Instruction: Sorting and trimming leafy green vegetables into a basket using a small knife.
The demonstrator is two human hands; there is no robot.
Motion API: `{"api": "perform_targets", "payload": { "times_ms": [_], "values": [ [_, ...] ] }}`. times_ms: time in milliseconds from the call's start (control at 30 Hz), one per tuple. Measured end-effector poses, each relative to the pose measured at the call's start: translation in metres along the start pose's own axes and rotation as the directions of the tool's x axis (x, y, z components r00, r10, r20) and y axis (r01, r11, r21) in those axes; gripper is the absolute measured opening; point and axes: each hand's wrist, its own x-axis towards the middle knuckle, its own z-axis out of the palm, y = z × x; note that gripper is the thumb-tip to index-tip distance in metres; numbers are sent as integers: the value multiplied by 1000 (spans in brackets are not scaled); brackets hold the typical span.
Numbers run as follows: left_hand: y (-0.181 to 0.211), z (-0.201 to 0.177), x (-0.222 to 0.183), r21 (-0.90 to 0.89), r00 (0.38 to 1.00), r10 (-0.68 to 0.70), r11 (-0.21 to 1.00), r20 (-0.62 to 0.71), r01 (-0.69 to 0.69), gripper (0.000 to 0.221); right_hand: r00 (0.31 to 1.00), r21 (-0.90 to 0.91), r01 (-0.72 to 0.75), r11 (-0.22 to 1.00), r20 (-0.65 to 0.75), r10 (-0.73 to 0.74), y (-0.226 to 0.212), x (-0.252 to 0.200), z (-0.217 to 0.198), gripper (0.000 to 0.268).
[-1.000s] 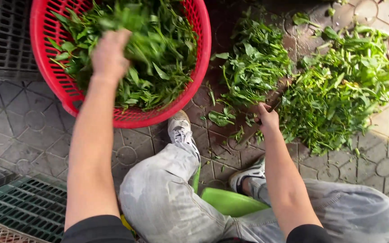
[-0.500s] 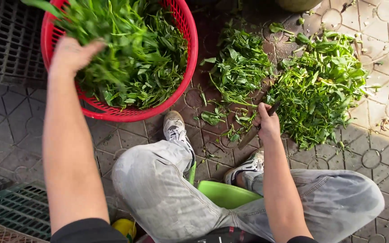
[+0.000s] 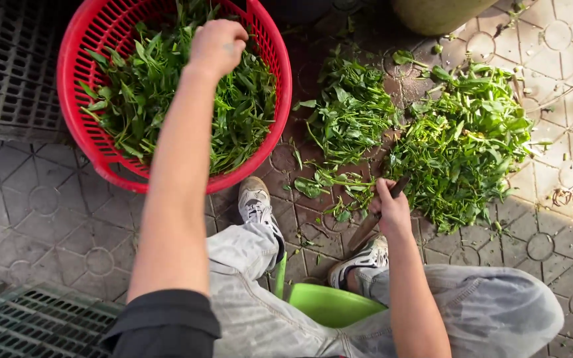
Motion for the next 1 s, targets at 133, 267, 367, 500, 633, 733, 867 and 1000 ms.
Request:
{"api": "perform_targets", "payload": {
  "times_ms": [133, 267, 367, 500, 633, 733, 867, 1000],
  "values": [
    [-84, 99, 75, 376, 977, 63, 927, -205, 19, 17, 995, -125, -95, 988, -37, 91, 4, 7, -3, 18],
    [-121, 119, 81, 232, 960, -168, 948, -224, 220, 14, 999, 24, -47, 999, -24, 48, 38, 22, -16, 21],
    [-118, 107, 83, 153, 962, -196, 962, -188, 226, 32, 998, 51, -62, 997, -24, 63, 46, 32, -8, 21],
    [-85, 85, 67, 49, 942, -283, 954, -182, 296, 28, 998, 45, -62, 997, -7, 62, 51, 26, -2, 22],
    [-100, 65, 50, 13, 911, -289, 952, -293, 306, 15, 999, 38, -42, 998, -17, 42, 45, 25, -3, 22],
    [-123, 40, 23, 156, 865, 82, 988, -495, -4, 18, 1000, 11, 6, 1000, 10, -6, 37, 26, 4, 22],
    [-123, -2, -20, -197, 848, 27, 968, -530, -154, 25, 997, 22, 35, 999, 64, -36, 24, 8, 14, 24],
    [-83, -58, -78, -696, 879, -211, 697, -427, -171, 25, 983, -61, 149, 987, 116, -141, -1, -13, 22, 27]
  ]
}}
